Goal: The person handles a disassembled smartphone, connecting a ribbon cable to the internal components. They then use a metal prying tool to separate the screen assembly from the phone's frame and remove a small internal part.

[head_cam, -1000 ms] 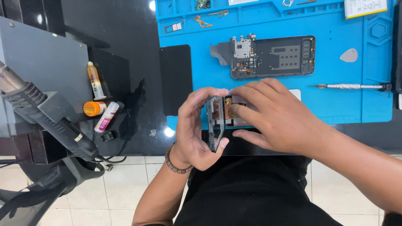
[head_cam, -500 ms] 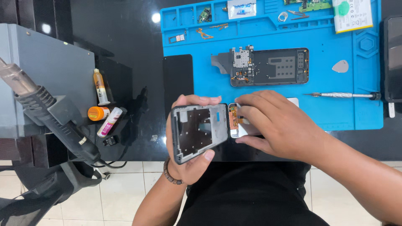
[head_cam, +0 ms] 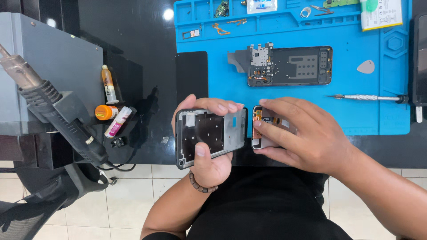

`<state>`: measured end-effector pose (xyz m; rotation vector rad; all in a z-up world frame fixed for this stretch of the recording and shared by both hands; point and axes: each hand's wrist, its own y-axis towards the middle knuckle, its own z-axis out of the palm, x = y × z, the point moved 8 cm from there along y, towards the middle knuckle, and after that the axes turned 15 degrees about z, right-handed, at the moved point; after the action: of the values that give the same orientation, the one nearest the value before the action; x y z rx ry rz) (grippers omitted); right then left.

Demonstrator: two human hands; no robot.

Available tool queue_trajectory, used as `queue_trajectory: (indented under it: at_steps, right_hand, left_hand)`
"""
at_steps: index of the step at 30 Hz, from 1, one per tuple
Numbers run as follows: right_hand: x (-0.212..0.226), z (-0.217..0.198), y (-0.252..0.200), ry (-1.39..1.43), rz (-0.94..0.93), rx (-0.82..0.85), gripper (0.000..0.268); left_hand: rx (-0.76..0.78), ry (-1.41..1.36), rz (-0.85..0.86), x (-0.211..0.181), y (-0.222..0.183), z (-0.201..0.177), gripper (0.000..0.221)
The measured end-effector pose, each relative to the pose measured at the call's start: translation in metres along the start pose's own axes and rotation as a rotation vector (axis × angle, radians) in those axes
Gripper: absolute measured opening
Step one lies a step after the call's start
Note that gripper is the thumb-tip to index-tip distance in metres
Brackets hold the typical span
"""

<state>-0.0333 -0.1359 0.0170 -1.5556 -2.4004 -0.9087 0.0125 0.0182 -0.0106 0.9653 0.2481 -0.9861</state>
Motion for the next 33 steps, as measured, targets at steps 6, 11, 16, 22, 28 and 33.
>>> queue_trajectory:
  at_steps: [6, 11, 16, 22, 28, 33]
  right_hand:
    - [-0.015, -0.007, -0.014, -0.069, 0.071, 0.032, 0.05]
    - [-0.033, -0.033, -0.019, -0.172, 0.11, 0.006, 0.057]
    - [-0.057, -0.068, -0.001, -0.335, 0.141, -0.023, 0.06]
    - [-0.111, -0.056, 0.049, -0.676, 0.084, -0.04, 0.063]
    - [-0.166, 0.016, 0.105, -0.67, -0.023, 0.007, 0.054]
    - [-0.192, 0.055, 0.117, -0.715, -0.019, 0.085, 0.061]
  left_hand:
    - [0.025, -0.112, -0.147, 0.006, 0.003, 0.003, 0.057]
    - [0.037, -0.294, -0.325, 0.023, -0.001, 0.0, 0.075]
    - [0.012, -0.525, -0.497, 0.046, -0.021, -0.006, 0.094]
    - [-0.058, -0.589, -0.548, 0.059, -0.031, -0.012, 0.096]
    - [-0.105, -0.491, -0.524, 0.061, -0.028, -0.018, 0.089]
    - [-0.181, -0.605, -0.584, 0.064, -0.03, -0.017, 0.087]
